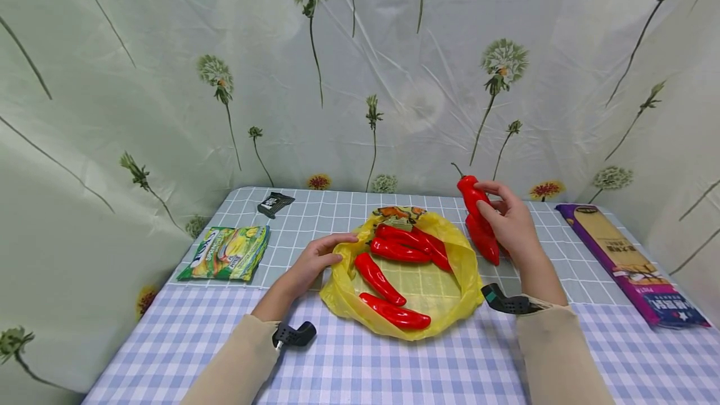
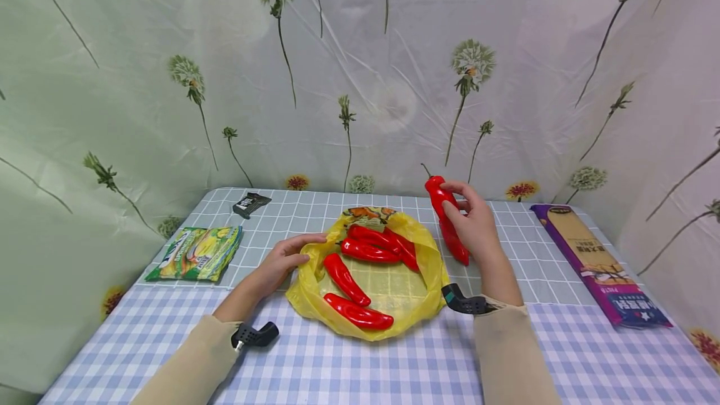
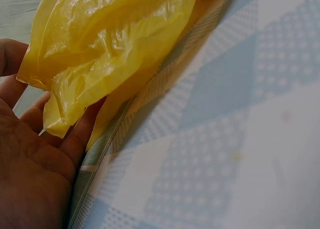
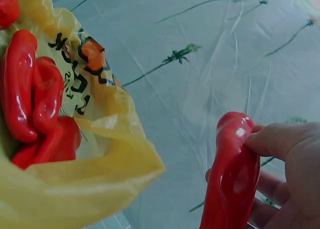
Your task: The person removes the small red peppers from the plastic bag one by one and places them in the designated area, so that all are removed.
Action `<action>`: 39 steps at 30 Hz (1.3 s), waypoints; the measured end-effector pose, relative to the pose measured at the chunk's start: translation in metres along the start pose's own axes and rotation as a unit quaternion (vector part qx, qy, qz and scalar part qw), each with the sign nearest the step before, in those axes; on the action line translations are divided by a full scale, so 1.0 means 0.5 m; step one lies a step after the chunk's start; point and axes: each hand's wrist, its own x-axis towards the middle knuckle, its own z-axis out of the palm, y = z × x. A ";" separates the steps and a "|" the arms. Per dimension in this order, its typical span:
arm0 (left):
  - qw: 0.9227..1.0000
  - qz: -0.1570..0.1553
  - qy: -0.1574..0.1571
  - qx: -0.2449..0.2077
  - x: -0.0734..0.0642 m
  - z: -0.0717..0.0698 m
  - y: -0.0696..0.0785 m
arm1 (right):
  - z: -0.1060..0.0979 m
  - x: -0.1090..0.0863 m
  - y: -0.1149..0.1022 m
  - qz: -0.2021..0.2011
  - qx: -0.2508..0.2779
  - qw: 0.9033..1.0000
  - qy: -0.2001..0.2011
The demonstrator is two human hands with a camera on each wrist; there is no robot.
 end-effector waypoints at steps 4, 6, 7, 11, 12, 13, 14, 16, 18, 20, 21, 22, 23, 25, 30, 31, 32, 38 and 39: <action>1.000 -0.002 -0.001 0.003 -0.002 0.000 0.001 | -0.008 0.004 0.014 0.015 -0.005 1.000 0.009; 1.000 -0.003 0.000 0.004 -0.002 0.000 0.000 | -0.011 0.006 0.022 0.025 -0.010 1.000 0.014; 1.000 -0.004 -0.001 0.004 -0.002 0.000 0.000 | -0.013 0.007 0.027 0.031 -0.012 0.999 0.017; 1.000 -0.004 0.001 0.005 -0.001 0.000 -0.002 | -0.018 0.013 0.043 0.062 -0.005 0.998 0.031; 1.000 -0.004 0.001 0.006 -0.001 0.001 -0.002 | -0.019 0.014 0.048 0.068 -0.003 0.997 0.034; 1.000 -0.004 0.001 0.006 -0.001 0.001 -0.003 | -0.020 0.015 0.052 0.074 0.000 0.997 0.037; 1.000 -0.004 0.001 0.006 -0.001 0.001 -0.003 | -0.022 0.016 0.056 0.080 0.000 0.996 0.039; 1.000 -0.002 0.001 0.006 -0.001 0.001 -0.002 | -0.025 0.017 0.065 0.088 -0.002 0.995 0.041; 1.000 0.001 0.000 0.006 -0.002 0.001 -0.001 | -0.029 0.019 0.073 0.097 -0.003 0.994 0.040; 1.000 0.004 0.000 0.006 -0.003 0.001 -0.001 | -0.034 0.020 0.081 0.108 -0.001 0.993 0.038; 1.000 0.005 0.000 0.006 -0.003 0.001 -0.001 | -0.036 0.021 0.085 0.111 0.000 0.993 0.038; 1.000 0.007 0.000 0.007 -0.002 0.000 -0.001 | -0.038 0.022 0.089 0.115 0.003 0.993 0.038; 1.000 0.008 0.000 0.007 -0.002 0.000 -0.001 | -0.040 0.023 0.093 0.120 0.005 0.992 0.038; 1.000 0.009 0.000 0.007 -0.001 -0.001 -0.002 | -0.044 0.025 0.101 0.127 0.009 0.991 0.041; 1.000 0.008 -0.001 0.005 0.000 -0.001 -0.003 | -0.051 0.027 0.121 0.147 0.024 0.988 0.048; 1.000 0.007 -0.001 0.005 0.001 -0.001 -0.003 | -0.054 0.027 0.125 0.151 0.028 0.987 0.048; 1.000 0.007 -0.001 0.004 0.001 -0.001 -0.003 | -0.057 0.028 0.129 0.157 0.030 0.986 0.048; 1.000 0.002 0.000 0.003 0.001 0.000 -0.003 | -0.075 0.032 0.150 0.176 0.033 0.982 0.058; 1.000 0.002 0.001 0.004 0.001 0.001 -0.002 | -0.076 0.032 0.153 0.176 0.032 0.982 0.061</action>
